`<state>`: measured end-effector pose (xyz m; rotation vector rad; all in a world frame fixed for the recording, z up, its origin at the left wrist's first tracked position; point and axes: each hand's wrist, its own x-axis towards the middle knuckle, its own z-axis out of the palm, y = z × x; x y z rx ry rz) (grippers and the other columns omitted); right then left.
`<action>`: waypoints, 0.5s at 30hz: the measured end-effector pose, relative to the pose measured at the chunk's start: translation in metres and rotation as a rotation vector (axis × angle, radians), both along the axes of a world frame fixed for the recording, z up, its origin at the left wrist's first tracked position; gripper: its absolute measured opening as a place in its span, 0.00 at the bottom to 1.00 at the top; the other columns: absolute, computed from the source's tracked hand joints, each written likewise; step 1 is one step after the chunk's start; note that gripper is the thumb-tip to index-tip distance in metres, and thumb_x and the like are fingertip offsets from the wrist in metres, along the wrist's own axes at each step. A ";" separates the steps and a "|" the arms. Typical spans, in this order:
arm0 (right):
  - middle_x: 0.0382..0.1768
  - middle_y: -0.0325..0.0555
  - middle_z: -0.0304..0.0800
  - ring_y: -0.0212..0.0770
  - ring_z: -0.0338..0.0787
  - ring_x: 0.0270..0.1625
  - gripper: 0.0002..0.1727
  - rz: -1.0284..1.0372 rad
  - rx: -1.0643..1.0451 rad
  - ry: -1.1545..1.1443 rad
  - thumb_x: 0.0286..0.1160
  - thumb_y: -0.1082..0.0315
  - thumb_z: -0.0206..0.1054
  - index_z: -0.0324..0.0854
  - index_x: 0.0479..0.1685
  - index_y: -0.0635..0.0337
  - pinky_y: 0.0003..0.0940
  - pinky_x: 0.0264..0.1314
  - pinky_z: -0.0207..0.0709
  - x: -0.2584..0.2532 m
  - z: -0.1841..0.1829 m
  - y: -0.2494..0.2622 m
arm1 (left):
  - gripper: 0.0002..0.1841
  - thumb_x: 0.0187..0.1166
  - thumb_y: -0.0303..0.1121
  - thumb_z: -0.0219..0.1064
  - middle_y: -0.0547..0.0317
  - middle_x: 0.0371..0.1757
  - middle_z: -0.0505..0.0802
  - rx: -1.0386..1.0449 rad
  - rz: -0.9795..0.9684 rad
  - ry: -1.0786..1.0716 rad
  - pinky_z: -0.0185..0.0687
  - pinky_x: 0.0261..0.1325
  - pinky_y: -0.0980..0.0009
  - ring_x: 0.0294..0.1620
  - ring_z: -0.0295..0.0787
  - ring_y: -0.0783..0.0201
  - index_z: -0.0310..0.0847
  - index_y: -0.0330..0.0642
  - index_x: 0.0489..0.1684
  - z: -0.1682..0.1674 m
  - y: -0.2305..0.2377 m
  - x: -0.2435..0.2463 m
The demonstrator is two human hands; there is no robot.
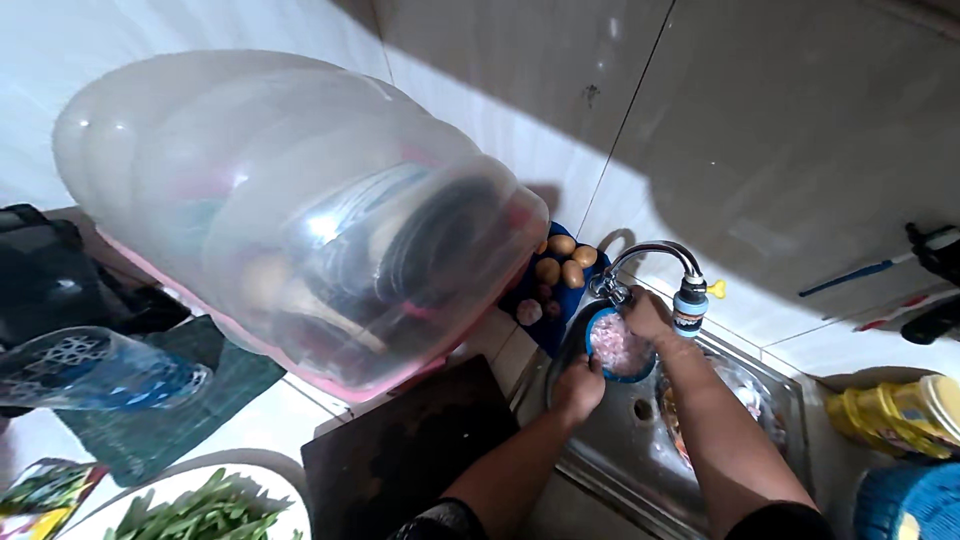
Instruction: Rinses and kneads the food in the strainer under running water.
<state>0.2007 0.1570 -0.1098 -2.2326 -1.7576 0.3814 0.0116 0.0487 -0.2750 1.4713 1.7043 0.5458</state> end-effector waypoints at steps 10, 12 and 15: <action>0.44 0.44 0.94 0.48 0.93 0.49 0.33 -0.019 -0.049 0.002 0.63 0.28 0.64 0.88 0.49 0.45 0.60 0.55 0.85 -0.003 -0.006 0.023 | 0.28 0.79 0.75 0.43 0.74 0.38 0.94 -0.015 -0.024 -0.036 0.91 0.39 0.48 0.40 0.93 0.66 0.84 0.75 0.52 0.003 -0.005 0.002; 0.32 0.40 0.89 0.39 0.88 0.32 0.32 -0.126 -0.155 0.298 0.70 0.28 0.62 0.88 0.47 0.47 0.44 0.36 0.84 -0.001 0.006 0.020 | 0.28 0.79 0.75 0.43 0.74 0.38 0.94 -0.015 -0.043 -0.036 0.92 0.39 0.49 0.39 0.93 0.66 0.85 0.75 0.52 0.003 -0.006 0.003; 0.19 0.37 0.80 0.34 0.80 0.16 0.31 -0.284 -0.273 0.843 0.77 0.31 0.58 0.84 0.39 0.51 0.33 0.16 0.77 0.002 0.010 0.010 | 0.28 0.78 0.76 0.43 0.74 0.38 0.94 -0.012 -0.068 -0.052 0.92 0.39 0.49 0.40 0.93 0.66 0.84 0.74 0.51 -0.004 -0.007 0.006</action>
